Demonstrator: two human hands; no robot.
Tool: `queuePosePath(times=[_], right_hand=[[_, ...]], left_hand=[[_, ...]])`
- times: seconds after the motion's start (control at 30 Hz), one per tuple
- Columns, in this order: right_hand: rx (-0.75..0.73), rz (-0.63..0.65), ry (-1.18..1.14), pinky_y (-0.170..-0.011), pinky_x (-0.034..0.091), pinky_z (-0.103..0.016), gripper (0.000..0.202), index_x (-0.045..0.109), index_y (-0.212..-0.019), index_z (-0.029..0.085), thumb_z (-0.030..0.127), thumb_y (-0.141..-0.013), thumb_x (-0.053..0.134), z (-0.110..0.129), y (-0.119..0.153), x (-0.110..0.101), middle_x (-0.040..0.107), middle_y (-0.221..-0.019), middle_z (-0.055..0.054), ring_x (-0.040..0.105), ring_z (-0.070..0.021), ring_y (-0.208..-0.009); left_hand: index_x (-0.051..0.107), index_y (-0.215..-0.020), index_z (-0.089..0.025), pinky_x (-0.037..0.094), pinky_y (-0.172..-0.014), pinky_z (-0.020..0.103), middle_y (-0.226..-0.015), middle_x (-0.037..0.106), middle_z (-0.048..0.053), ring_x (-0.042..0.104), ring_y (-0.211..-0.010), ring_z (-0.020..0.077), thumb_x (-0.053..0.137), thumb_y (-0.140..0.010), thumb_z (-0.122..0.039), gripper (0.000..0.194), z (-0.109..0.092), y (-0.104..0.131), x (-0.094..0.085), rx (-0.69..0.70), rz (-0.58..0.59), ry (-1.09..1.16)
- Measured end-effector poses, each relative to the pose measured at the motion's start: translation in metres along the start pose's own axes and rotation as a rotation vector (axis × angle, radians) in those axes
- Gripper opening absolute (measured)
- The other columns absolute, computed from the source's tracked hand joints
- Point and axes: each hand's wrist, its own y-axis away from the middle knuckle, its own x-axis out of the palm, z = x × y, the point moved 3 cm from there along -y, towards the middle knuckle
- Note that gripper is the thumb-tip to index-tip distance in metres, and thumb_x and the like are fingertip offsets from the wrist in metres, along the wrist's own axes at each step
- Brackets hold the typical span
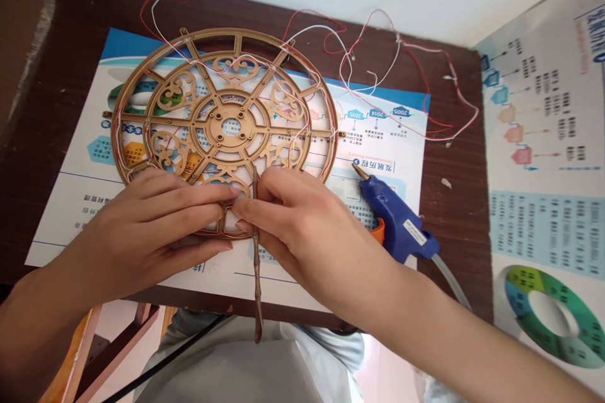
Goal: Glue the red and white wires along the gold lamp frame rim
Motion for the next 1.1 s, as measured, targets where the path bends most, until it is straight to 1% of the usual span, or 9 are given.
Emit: queuePosePath(times=[0.27, 0.37, 0.43, 0.6, 0.77, 0.87, 0.97, 1.03, 1.1], right_hand=[[-0.035, 0.034, 0.079, -0.068, 0.043, -0.034, 0.028, 0.082, -0.106, 0.009, 0.012, -0.113, 0.055, 0.0028, -0.0014, -0.0002, 0.059, -0.089, -0.006, 0.053, -0.0195, -0.077], [-0.028, 0.050, 0.065, -0.068, 0.042, -0.034, 0.025, 0.080, -0.105, 0.010, 0.011, -0.113, 0.057, 0.0021, -0.0025, 0.0003, 0.059, -0.091, -0.005, 0.054, -0.0194, -0.077], [-0.015, 0.060, 0.041, -0.069, 0.043, -0.033, 0.022, 0.079, -0.104, 0.011, 0.011, -0.112, 0.059, 0.0013, -0.0034, 0.0006, 0.060, -0.092, -0.005, 0.055, -0.0190, -0.078], [-0.005, 0.069, 0.027, -0.068, 0.043, -0.031, 0.020, 0.079, -0.104, 0.013, 0.009, -0.110, 0.061, 0.0014, -0.0048, 0.0008, 0.061, -0.091, -0.004, 0.057, -0.0181, -0.078], [-0.023, 0.051, 0.035, -0.069, 0.044, -0.030, 0.017, 0.079, -0.107, 0.013, 0.010, -0.110, 0.062, 0.0021, -0.0048, -0.0001, 0.061, -0.091, -0.004, 0.058, -0.0181, -0.078], [-0.028, 0.047, 0.029, -0.068, 0.043, -0.031, 0.018, 0.080, -0.109, 0.013, 0.010, -0.111, 0.062, 0.0019, -0.0051, -0.0002, 0.062, -0.091, -0.004, 0.059, -0.0184, -0.078], [-0.018, 0.051, 0.023, -0.068, 0.043, -0.031, 0.019, 0.081, -0.109, 0.012, 0.012, -0.111, 0.062, 0.0021, -0.0054, 0.0006, 0.061, -0.090, -0.004, 0.059, -0.0187, -0.078], [-0.015, 0.051, 0.024, -0.068, 0.043, -0.031, 0.020, 0.081, -0.110, 0.012, 0.013, -0.112, 0.061, 0.0026, -0.0057, 0.0008, 0.059, -0.090, -0.004, 0.058, -0.0187, -0.077], [-0.017, 0.051, 0.025, -0.067, 0.043, -0.031, 0.021, 0.081, -0.110, 0.012, 0.013, -0.112, 0.060, 0.0031, -0.0060, 0.0005, 0.059, -0.089, -0.003, 0.058, -0.0186, -0.076]], left_hand=[[0.064, -0.119, -0.022, 0.051, -0.093, 0.041, -0.139, 0.081, 0.006, 0.076, -0.114, 0.0222, 0.068, -0.115, -0.032, 0.011, -0.0001, 0.0005, -0.0011, 0.008, 0.020, -0.017], [0.064, -0.120, -0.022, 0.052, -0.097, 0.041, -0.140, 0.080, 0.007, 0.077, -0.118, 0.0229, 0.067, -0.115, -0.035, 0.013, 0.0000, 0.0005, -0.0014, -0.015, 0.031, -0.010], [0.065, -0.124, -0.023, 0.054, -0.099, 0.042, -0.140, 0.080, 0.007, 0.077, -0.120, 0.0237, 0.066, -0.115, -0.037, 0.017, 0.0001, 0.0003, -0.0018, -0.029, 0.032, -0.005], [0.061, -0.129, -0.024, 0.057, -0.098, 0.043, -0.139, 0.080, 0.008, 0.077, -0.119, 0.0257, 0.063, -0.116, -0.040, 0.021, 0.0006, -0.0004, -0.0020, -0.051, 0.041, -0.007], [0.059, -0.130, -0.024, 0.059, -0.099, 0.044, -0.140, 0.077, 0.011, 0.077, -0.122, 0.0269, 0.064, -0.115, -0.040, 0.022, 0.0004, 0.0014, -0.0021, -0.039, -0.015, -0.030], [0.060, -0.126, -0.027, 0.058, -0.091, 0.048, -0.135, 0.078, 0.011, 0.077, -0.115, 0.0276, 0.064, -0.115, -0.043, 0.021, -0.0002, 0.0035, -0.0034, -0.032, -0.039, -0.097], [0.062, -0.119, -0.027, 0.053, -0.084, 0.049, -0.121, 0.081, 0.006, 0.077, -0.100, 0.0267, 0.069, -0.112, -0.051, 0.025, -0.0018, 0.0056, -0.0060, -0.025, -0.061, -0.181], [0.063, -0.116, -0.027, 0.050, -0.085, 0.049, -0.114, 0.083, 0.005, 0.076, -0.095, 0.0257, 0.073, -0.110, -0.052, 0.028, -0.0028, 0.0066, -0.0075, -0.022, -0.070, -0.204], [0.063, -0.115, -0.026, 0.049, -0.087, 0.049, -0.112, 0.083, 0.004, 0.075, -0.094, 0.0256, 0.076, -0.108, -0.050, 0.028, -0.0035, 0.0069, -0.0083, -0.022, -0.074, -0.199]])
